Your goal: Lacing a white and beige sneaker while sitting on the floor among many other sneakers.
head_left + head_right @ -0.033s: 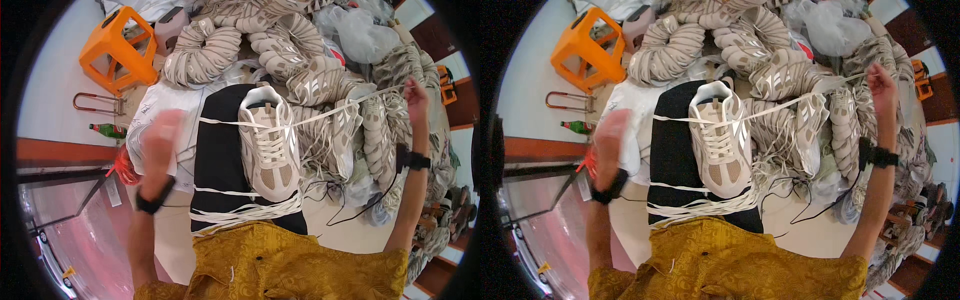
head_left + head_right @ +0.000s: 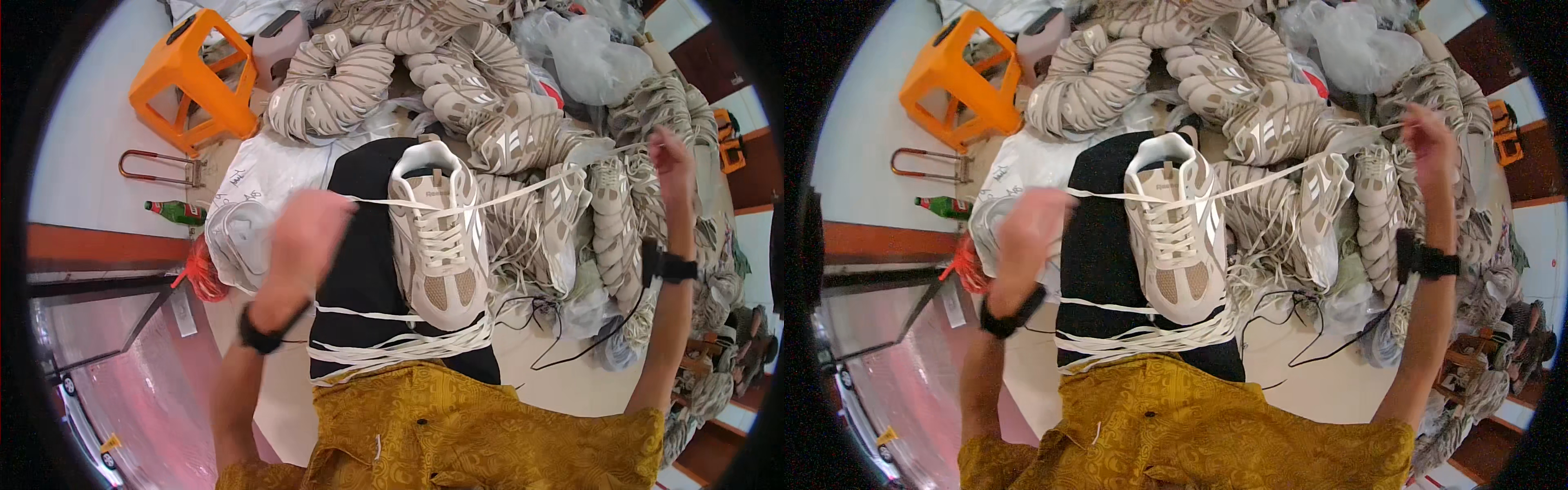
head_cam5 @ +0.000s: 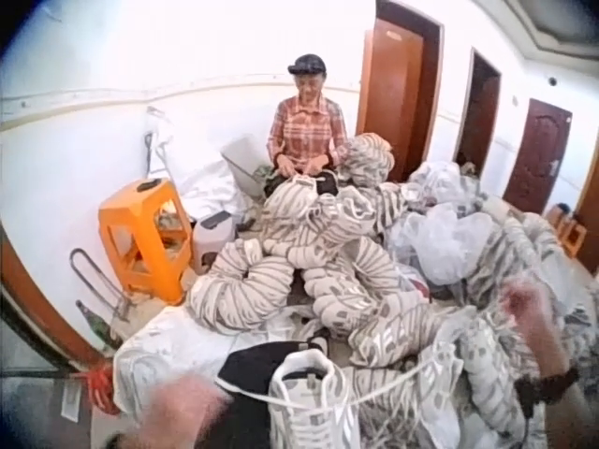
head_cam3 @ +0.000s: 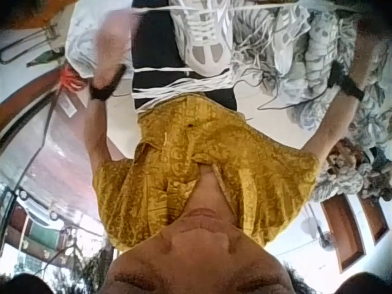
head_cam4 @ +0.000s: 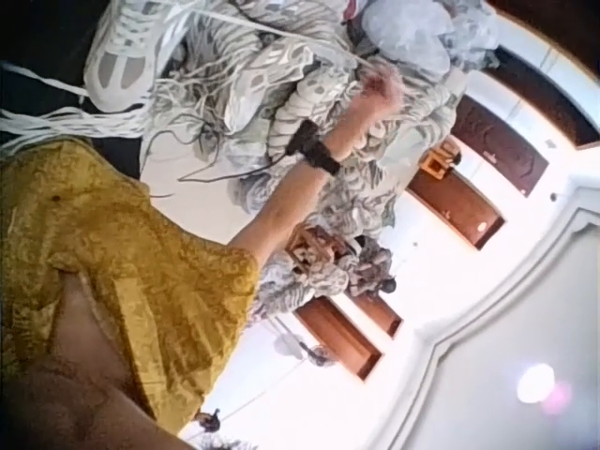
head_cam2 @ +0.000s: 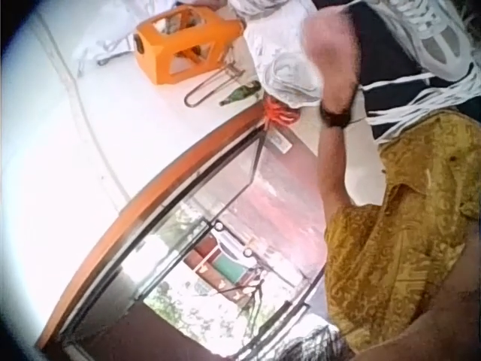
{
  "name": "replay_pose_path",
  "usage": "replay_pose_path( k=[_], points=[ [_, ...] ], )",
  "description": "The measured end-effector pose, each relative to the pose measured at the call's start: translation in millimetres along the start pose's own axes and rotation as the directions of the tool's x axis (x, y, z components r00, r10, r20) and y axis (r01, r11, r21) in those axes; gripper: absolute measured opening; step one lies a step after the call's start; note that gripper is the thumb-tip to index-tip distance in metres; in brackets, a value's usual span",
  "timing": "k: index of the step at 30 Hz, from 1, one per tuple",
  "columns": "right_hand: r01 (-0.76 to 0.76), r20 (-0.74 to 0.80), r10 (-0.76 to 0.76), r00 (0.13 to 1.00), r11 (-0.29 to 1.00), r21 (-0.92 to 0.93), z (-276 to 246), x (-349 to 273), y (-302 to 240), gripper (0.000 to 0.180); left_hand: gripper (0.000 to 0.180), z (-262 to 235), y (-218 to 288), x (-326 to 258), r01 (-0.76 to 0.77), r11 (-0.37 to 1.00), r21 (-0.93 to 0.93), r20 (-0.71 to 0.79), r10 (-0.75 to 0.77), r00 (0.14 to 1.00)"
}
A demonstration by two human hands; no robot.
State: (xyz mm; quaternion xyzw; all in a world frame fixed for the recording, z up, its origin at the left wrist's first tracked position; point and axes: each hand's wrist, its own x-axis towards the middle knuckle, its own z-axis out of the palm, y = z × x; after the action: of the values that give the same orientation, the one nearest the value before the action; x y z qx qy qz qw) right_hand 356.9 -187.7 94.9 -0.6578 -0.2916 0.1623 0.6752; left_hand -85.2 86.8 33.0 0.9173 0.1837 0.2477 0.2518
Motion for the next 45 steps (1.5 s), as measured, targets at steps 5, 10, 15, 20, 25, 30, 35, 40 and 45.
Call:
replay_pose_path(
  k=[5,10,15,20,25,30,35,40,45],
  points=[
    [-0.237,0.551,0.397,0.734,0.910,-0.341,140,-95,30,0.014,0.017,62,41,3,-0.341,0.936,-0.086,0.130,0.350,0.928],
    [0.243,0.725,0.153,0.671,0.879,-0.410,214,-130,57,0.017,0.011,70,45,7,-0.397,0.905,0.150,0.247,0.355,0.902],
    [0.585,0.781,0.219,0.586,0.552,-0.594,228,-129,54,0.009,0.009,83,47,5,-0.409,0.883,0.231,0.293,0.337,0.895],
    [0.694,0.783,0.255,0.568,0.363,-0.622,237,-129,45,0.008,0.008,84,47,15,-0.274,0.941,0.201,0.437,0.165,0.884],
    [0.656,0.792,0.284,0.541,0.447,-0.608,239,-123,47,0.010,0.008,84,46,14,-0.146,0.980,0.137,0.440,0.071,0.895],
    [0.586,0.776,0.294,0.558,0.522,-0.620,230,-121,57,0.012,0.005,77,43,13,0.062,0.996,-0.061,0.438,-0.029,0.898],
    [-0.033,0.565,0.371,0.737,0.855,-0.518,203,-110,60,0.020,0.018,60,24,18,-0.037,0.991,0.130,-0.060,0.045,0.997],
    [0.284,0.567,0.114,0.816,0.775,-0.565,201,-105,68,0.030,0.015,55,3,31,-0.114,0.870,0.480,0.225,0.003,0.974],
    [-0.267,0.448,0.345,0.825,0.936,-0.230,175,-88,73,0.024,0.006,14,-10,36,-0.042,0.947,0.319,0.310,-0.062,0.949]
  ],
)
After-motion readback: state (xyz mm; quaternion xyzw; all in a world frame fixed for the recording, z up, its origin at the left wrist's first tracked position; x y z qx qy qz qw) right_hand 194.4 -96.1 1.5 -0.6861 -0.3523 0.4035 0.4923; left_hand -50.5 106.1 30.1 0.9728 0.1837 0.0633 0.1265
